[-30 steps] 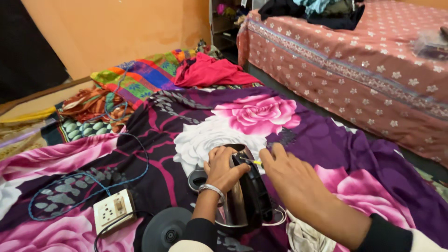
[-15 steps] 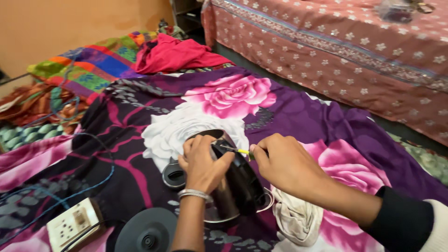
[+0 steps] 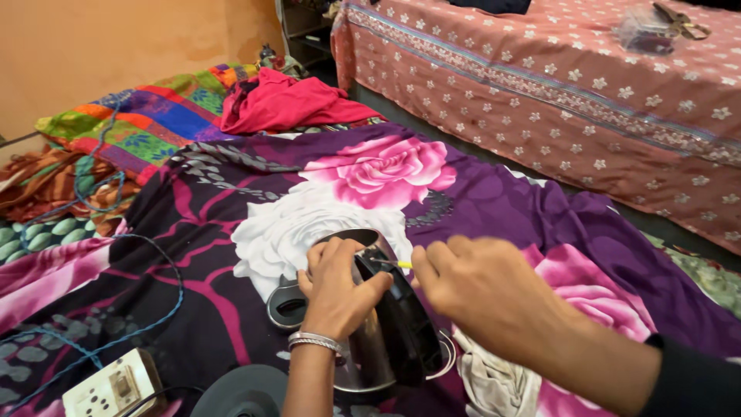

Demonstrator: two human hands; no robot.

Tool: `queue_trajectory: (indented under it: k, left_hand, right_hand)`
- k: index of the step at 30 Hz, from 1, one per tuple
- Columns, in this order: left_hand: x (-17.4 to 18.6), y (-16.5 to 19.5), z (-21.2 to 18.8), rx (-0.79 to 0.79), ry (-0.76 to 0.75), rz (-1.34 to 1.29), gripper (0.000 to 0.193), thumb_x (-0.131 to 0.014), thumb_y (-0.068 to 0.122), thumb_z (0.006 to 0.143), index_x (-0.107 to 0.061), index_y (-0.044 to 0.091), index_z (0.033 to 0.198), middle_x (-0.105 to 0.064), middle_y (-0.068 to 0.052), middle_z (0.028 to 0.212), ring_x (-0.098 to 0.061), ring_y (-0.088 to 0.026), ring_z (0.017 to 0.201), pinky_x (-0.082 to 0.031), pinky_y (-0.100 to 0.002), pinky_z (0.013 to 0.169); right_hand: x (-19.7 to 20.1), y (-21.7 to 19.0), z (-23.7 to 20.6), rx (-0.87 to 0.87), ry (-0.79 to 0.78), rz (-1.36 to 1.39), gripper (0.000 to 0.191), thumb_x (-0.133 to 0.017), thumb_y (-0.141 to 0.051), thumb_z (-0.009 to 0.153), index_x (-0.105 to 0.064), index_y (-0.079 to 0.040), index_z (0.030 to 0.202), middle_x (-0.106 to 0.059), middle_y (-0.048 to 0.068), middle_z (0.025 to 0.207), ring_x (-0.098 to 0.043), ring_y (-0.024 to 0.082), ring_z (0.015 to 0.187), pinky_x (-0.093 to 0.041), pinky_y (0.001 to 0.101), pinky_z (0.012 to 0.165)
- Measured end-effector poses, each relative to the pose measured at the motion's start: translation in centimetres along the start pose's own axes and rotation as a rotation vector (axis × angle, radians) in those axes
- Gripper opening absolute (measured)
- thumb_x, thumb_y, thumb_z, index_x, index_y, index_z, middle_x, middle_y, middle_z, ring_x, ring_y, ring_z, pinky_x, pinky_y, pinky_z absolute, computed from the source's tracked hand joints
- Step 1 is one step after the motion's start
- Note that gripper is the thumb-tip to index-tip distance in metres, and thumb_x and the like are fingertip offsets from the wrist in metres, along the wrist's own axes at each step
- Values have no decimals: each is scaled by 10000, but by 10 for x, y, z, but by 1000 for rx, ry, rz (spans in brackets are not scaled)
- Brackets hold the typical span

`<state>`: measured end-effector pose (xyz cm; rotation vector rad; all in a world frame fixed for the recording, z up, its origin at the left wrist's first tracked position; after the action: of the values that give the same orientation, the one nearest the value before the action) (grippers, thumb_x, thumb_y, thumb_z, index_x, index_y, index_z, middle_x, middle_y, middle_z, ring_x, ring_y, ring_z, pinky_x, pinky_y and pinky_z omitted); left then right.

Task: The person works on a stainless steel electric kettle lying on a bed, using a screwdriver to unscrew and pry the black handle and base housing away from the metal body. They manipulate the detached housing and lid components, reposition the kettle, and continue unscrewing the housing at the base.

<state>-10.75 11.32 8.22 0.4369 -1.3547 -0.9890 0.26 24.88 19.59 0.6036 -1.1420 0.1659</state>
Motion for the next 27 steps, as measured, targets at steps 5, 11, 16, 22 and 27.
queue_trajectory:
  k: [5,11,16,22,27]
  left_hand:
    - [-3,0,2,29,-51,23,513,-766,357,629,-684,163,1097,-601,14,1226,-379,-256,1352,-121,-654,1131]
    - [0,2,0,45,-28,-26,515,-762,344,621,-687,165,1098,-607,15,1213,-379,-253,1353,-117,-633,1135]
    - [1,5,-1,40,-17,-53,585,-764,337,595,-713,222,1166,-614,23,1206,-387,-252,1329,-112,-626,1133]
    - [-1,11,-4,48,10,-2,502,-768,362,622,-700,179,1085,-599,6,1212,-387,-258,1330,-96,-673,1137]
    - [-2,13,-5,54,10,-10,514,-764,369,628,-686,164,1093,-590,4,1220,-389,-258,1332,-86,-685,1138]
  right_hand:
    - [-10,8,4,-423,-235,292,346,-625,-407,989,-736,-89,910,-713,150,772,-695,381,726,-531,512,636]
    - [-12,22,3,-748,-293,589,392,-684,-423,936,-704,-49,1052,-693,224,688,-701,409,725,-531,520,703]
    - [-1,15,-2,-160,88,325,269,-661,-262,842,-619,-41,989,-655,130,794,-656,401,743,-468,531,590]
    - [-23,9,-6,-272,-39,239,348,-631,-364,980,-675,-60,817,-678,123,689,-678,339,628,-503,474,519]
    - [-49,29,-8,-1035,-419,845,559,-603,-462,933,-757,35,729,-685,171,549,-732,326,565,-548,426,591]
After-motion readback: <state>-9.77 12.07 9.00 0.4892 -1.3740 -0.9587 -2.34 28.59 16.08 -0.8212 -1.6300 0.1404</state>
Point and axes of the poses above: each hand's wrist, its own z-axis towards the middle knuckle, its own x-axis out of the back of the hand, y = z × x, the point moved 3 cm from there along z, towards the middle knuckle
